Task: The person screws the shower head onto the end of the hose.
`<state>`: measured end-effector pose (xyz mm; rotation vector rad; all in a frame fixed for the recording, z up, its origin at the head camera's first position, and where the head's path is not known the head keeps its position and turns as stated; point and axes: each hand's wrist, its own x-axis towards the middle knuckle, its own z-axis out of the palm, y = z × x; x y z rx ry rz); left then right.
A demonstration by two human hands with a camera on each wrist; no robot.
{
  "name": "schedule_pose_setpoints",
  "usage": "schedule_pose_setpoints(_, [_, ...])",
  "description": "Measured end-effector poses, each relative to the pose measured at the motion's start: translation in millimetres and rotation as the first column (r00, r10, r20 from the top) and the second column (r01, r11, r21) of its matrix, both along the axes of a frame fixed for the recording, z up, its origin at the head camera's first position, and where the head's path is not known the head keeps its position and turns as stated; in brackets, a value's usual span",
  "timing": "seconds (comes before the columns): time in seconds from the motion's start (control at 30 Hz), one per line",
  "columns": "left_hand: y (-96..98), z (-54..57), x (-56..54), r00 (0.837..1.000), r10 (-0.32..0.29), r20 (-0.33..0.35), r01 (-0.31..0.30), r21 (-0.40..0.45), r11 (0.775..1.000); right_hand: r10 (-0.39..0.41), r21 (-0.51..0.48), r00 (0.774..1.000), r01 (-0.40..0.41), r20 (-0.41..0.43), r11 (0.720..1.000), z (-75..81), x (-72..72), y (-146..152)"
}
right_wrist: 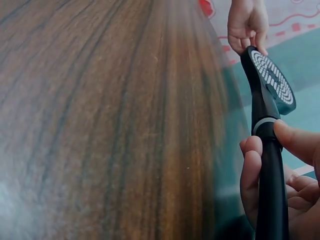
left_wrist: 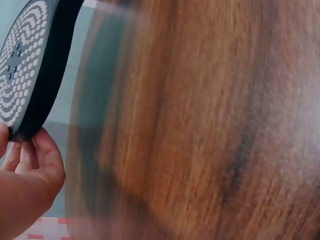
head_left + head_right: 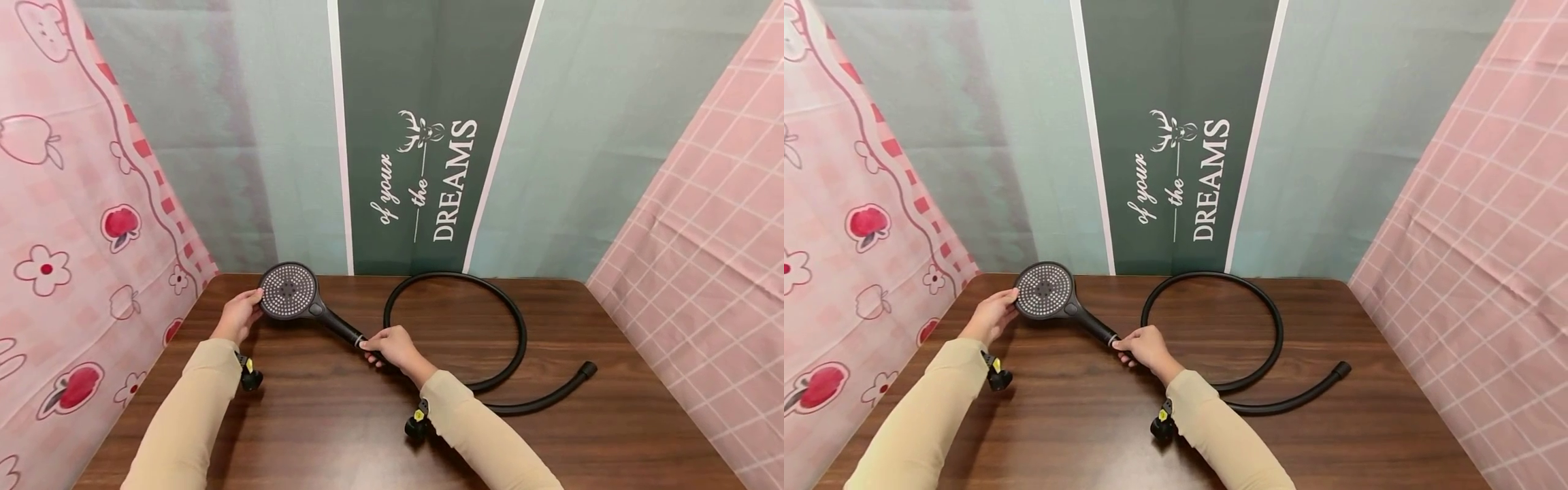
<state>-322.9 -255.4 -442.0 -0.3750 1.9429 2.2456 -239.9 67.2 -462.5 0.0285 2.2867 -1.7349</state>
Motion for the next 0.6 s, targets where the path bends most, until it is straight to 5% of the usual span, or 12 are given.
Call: schedule_pose_setpoints(0.6, [-3.3, -15.3, -5.4, 0.997, -0.036, 0.069, 0.043, -0.103, 0.994, 0.014, 0.033, 1.0, -0.015, 0.025, 0.999, -5.6, -0.4, -2])
